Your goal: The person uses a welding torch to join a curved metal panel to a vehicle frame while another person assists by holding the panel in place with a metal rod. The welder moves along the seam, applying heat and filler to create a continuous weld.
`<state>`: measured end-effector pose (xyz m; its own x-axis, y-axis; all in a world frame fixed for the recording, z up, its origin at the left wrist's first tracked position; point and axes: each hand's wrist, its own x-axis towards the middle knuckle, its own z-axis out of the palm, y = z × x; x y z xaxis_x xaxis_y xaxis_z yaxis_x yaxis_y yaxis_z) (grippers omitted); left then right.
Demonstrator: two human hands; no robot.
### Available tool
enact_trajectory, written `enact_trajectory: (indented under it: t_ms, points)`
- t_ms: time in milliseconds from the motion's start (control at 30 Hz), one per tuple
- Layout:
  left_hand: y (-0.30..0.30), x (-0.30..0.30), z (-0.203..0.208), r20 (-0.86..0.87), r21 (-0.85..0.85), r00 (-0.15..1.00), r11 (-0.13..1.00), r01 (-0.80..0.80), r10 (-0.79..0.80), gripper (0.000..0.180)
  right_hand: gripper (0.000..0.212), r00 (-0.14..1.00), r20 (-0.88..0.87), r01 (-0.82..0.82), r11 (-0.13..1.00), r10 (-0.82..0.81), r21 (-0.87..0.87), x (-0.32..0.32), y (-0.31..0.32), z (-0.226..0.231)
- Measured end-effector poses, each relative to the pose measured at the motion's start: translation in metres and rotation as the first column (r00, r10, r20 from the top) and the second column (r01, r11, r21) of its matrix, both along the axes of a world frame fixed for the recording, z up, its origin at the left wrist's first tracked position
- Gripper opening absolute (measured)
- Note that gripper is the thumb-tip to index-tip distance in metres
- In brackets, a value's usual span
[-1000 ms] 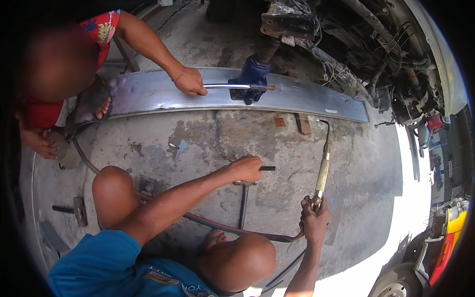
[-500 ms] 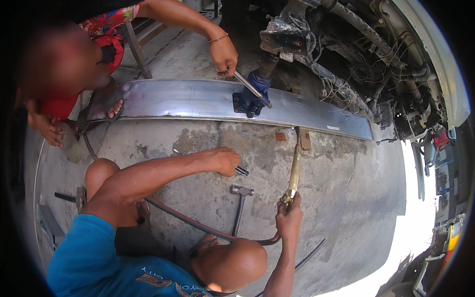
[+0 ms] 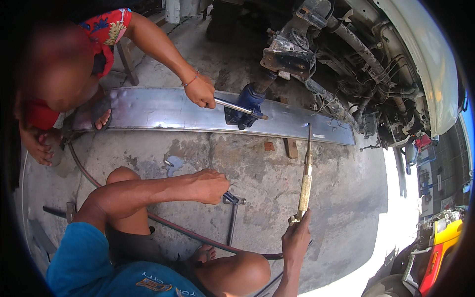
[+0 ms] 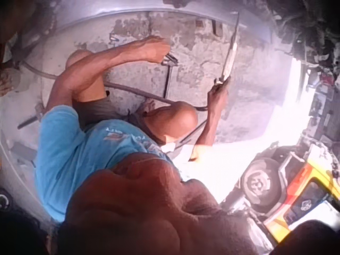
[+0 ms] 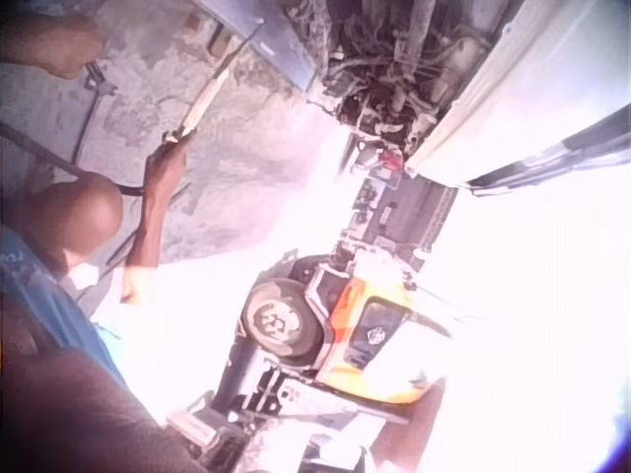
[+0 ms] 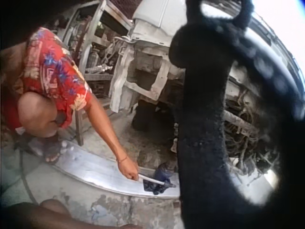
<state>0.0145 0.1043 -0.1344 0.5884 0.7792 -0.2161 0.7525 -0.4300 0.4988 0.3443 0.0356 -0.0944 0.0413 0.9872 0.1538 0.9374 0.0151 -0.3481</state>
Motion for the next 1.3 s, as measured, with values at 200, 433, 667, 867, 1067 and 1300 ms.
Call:
enact_trajectory:
  t_ms: [200, 433, 667, 867, 1067, 1300]
  points:
    - [0.006, -0.017, 0.016, 0.099, 0.055, 0.994, 0.997, 0.049, -0.054, 0.016, 0.087, 0.965, 0.262, -0.07, 0.986, 0.028, 0.15, 0.005, -0.008, -0.013]
    - [-0.004, -0.031, 0.031, 0.193, 0.136, 0.98, 0.991, 0.019, -0.046, 0.014, 0.096, 0.92, 0.392, -0.047, 0.998, 0.024, 0.048, -0.01, 0.003, -0.02]
    - [-0.009, -0.032, 0.026, 0.252, 0.249, 0.966, 0.968, -0.005, -0.06, 0.014, 0.096, 0.896, 0.441, -0.066, 0.997, 0.039, 0.047, -0.016, 0.017, -0.023]
    - [-0.005, -0.028, 0.02, 0.074, 0.446, 0.984, 0.877, -0.179, 0.163, 0.073, 0.096, 0.912, 0.406, -0.07, 0.997, 0.053, 0.027, -0.021, 0.019, -0.019]
    - [0.069, -0.101, 0.093, 0.144, 0.979, 0.759, 0.022, -0.204, 0.635, 0.09, 0.1, 0.931, 0.364, -0.013, 1.0, 0.021, -0.024, -0.019, 0.016, -0.024]
    - [0.088, -0.182, 0.094, 0.363, 0.921, 0.689, -0.13, -0.366, 0.627, 0.098, 0.102, 0.937, 0.349, -0.016, 1.0, 0.02, -0.013, -0.015, 0.015, -0.033]
